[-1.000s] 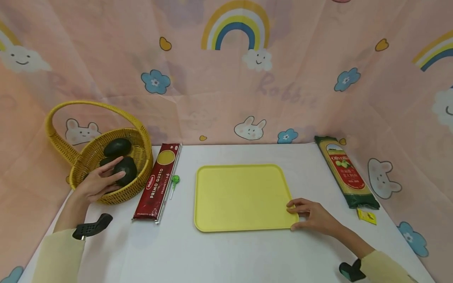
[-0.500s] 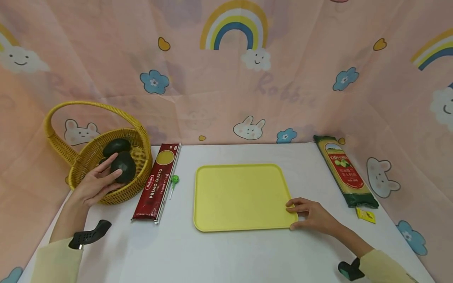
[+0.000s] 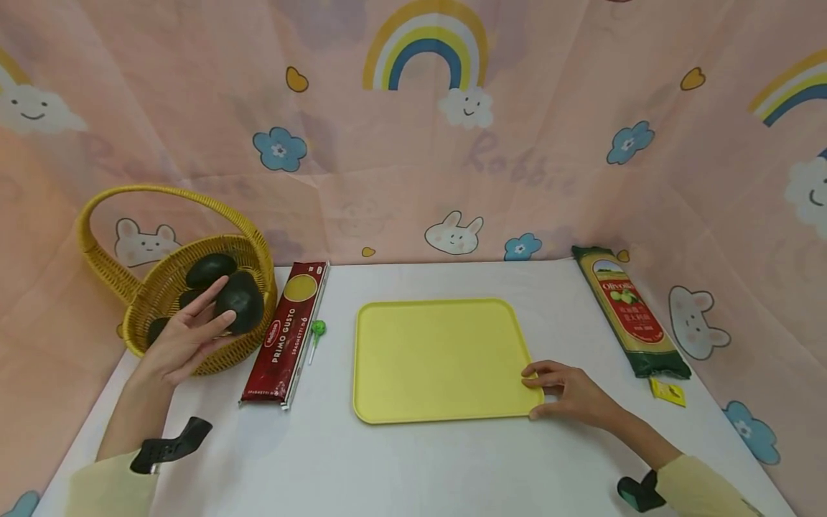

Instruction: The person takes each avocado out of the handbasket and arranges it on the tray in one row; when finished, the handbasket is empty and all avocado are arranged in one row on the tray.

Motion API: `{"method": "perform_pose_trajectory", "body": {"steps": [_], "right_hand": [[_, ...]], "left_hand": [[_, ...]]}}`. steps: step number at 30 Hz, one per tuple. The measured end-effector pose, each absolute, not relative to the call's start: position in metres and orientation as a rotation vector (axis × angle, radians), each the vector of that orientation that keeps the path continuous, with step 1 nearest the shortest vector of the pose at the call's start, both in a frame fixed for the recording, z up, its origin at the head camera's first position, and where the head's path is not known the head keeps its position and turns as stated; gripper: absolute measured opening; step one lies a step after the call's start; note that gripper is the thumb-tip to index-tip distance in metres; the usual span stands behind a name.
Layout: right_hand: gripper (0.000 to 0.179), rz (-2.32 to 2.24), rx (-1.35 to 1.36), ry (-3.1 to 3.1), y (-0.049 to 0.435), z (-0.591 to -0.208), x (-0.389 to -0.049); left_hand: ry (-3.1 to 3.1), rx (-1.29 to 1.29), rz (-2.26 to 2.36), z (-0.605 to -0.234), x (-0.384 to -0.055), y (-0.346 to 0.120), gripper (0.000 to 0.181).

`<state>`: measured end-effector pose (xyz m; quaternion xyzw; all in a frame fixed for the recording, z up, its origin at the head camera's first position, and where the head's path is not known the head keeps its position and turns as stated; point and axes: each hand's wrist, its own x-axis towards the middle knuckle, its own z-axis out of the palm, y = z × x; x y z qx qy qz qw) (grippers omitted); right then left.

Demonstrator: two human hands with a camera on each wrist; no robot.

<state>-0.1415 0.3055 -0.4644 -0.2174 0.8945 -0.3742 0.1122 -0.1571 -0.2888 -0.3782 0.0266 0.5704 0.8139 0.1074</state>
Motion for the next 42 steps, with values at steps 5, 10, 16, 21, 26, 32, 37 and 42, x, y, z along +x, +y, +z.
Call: {"method": "perform_pose_trajectory", "body": {"steps": [5, 10, 16, 21, 26, 32, 37, 42], "right_hand": [[0.044, -1.109, -0.651, 2.622, 0.306, -0.466, -0.142], [0.044, -1.120, -0.647, 2.613, 0.307, -0.465, -0.141], [0.044, -1.120, -0.630, 2.613, 0.308, -0.463, -0.141], [0.044, -1.087, -0.645, 2.637, 0.310, -0.466, -0.142], [0.045, -1.081, -0.650, 2.638, 0.310, -0.469, -0.142], [0.045, -1.103, -0.598, 2.616, 0.309, -0.468, -0.141], [0.044, -1.107, -0.607, 2.614, 0.308, -0.467, -0.141], [0.044, -1.110, -0.646, 2.624, 0.308, -0.468, -0.141]], "left_hand": [[1.720, 0.121, 2.362, -0.376, -0.159, -0.272, 0.067], [1.658, 0.123, 2.365, -0.375, -0.162, -0.258, 0.065], [1.571, 0.121, 2.390, -0.376, -0.168, -0.241, 0.060], [1.536, 0.137, 2.387, -0.383, -0.175, -0.228, 0.058], [1.460, 0.216, 2.394, -0.394, -0.186, -0.213, 0.056], [1.471, 0.212, 2.357, -0.407, -0.199, -0.187, 0.059], [1.448, 0.187, 2.353, -0.418, -0.209, -0.166, 0.061], [1.472, 0.142, 2.329, -0.429, -0.218, -0.146, 0.061]]}}
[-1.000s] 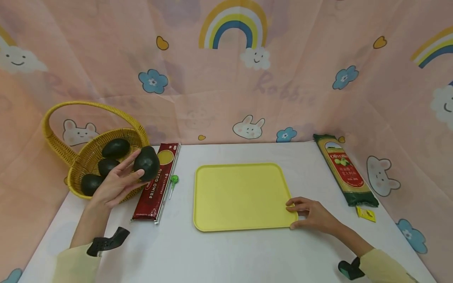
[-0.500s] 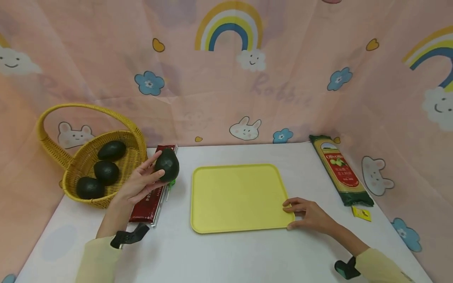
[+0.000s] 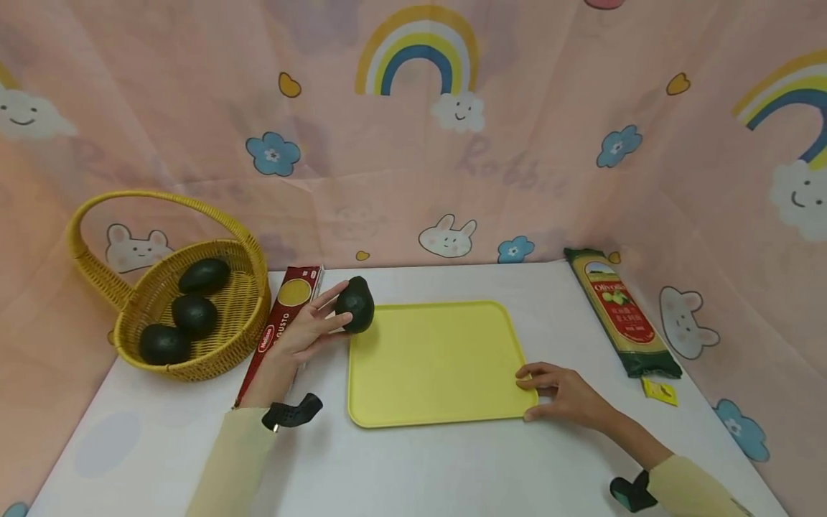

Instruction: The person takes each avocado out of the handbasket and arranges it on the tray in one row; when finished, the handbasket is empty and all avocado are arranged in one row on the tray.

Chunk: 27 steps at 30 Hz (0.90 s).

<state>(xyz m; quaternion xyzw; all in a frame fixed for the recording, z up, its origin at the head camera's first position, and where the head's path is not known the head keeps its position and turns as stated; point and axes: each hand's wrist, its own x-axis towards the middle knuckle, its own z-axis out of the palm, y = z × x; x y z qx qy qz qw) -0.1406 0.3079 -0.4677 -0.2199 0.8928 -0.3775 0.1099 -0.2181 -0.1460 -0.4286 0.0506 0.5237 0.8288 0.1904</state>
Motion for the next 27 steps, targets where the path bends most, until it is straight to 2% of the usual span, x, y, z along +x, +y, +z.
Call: {"method": "perform_pose_trajectory", "body": {"steps": [27], "right_hand": [[0.045, -1.137, -0.579, 2.585, 0.307, -0.467, -0.141]], "left_hand": [[1.433, 0.176, 2.281, -0.461, -0.242, -0.062, 0.062]]}}
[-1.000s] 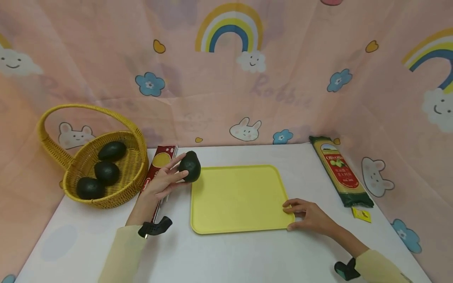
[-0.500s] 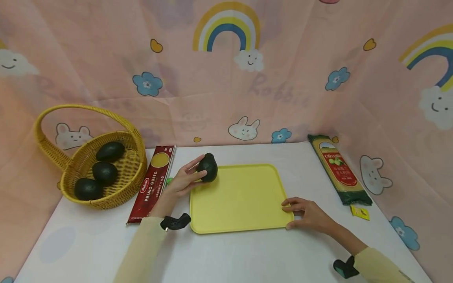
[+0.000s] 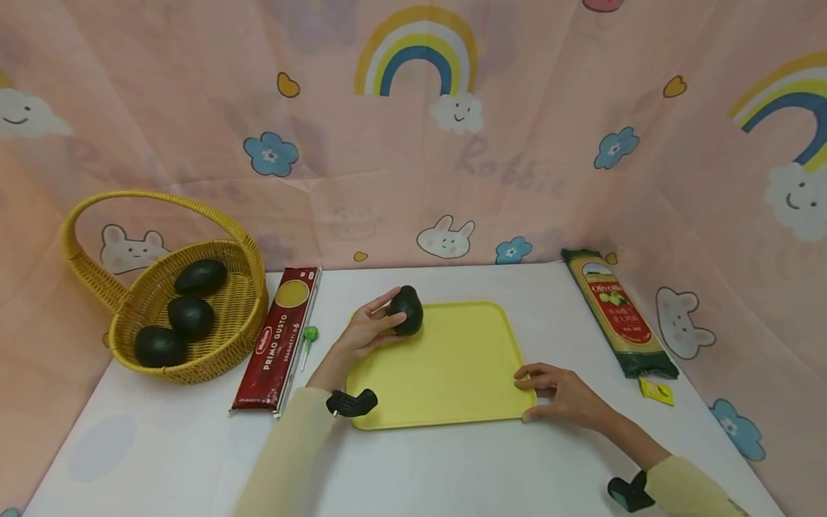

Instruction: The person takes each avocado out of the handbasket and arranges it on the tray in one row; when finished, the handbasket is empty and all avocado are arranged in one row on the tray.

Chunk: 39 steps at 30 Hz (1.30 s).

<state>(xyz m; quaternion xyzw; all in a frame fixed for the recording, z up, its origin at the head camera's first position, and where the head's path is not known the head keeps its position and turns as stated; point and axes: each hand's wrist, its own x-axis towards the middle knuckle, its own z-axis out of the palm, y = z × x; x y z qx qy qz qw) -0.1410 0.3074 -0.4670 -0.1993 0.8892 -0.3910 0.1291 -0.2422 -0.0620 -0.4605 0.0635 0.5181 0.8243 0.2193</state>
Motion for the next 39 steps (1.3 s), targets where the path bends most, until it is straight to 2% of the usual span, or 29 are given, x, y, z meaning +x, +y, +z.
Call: {"method": "perform_pose_trajectory", "body": {"steps": [25, 39], "right_hand": [[0.046, -1.176, -0.556, 2.570, 0.308, -0.467, -0.139], [0.046, -1.161, -0.540, 2.572, 0.307, -0.466, -0.139]], "left_hand": [[1.735, 0.266, 2.096, -0.463, -0.251, 0.019, 0.055], [2.014, 0.344, 1.978, -0.461, -0.247, 0.044, 0.054]]}}
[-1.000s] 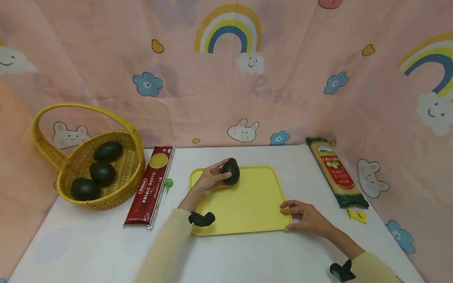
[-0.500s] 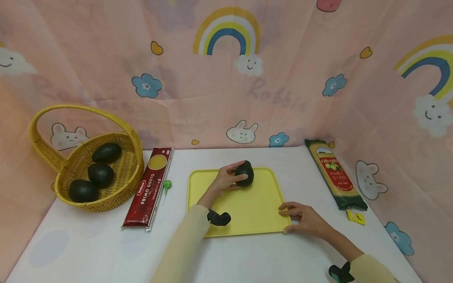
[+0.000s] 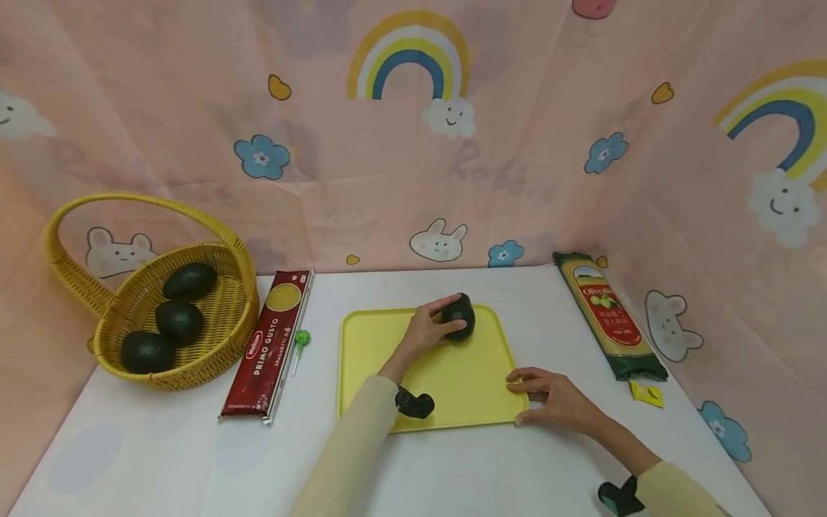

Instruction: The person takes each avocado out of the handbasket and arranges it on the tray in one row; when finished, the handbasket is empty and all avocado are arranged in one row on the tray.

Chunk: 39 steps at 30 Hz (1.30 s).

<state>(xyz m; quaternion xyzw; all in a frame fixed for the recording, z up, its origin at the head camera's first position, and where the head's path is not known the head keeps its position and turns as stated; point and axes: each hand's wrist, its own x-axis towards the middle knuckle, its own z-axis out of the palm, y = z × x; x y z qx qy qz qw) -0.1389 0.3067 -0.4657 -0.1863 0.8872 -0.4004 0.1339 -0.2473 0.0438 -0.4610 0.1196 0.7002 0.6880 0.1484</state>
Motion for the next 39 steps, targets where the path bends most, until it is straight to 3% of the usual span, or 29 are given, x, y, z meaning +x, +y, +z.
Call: {"method": "perform_pose_trajectory", "body": {"steps": [10, 39], "right_hand": [[0.047, -1.184, -0.537, 2.566, 0.307, -0.467, -0.140], [0.046, -1.192, -0.550, 2.566, 0.308, -0.469, -0.137]], "left_hand": [[2.225, 0.546, 1.873, -0.464, -0.250, 0.035, 0.051], [2.001, 0.327, 2.207, -0.470, -0.239, 0.068, 0.050]]}}
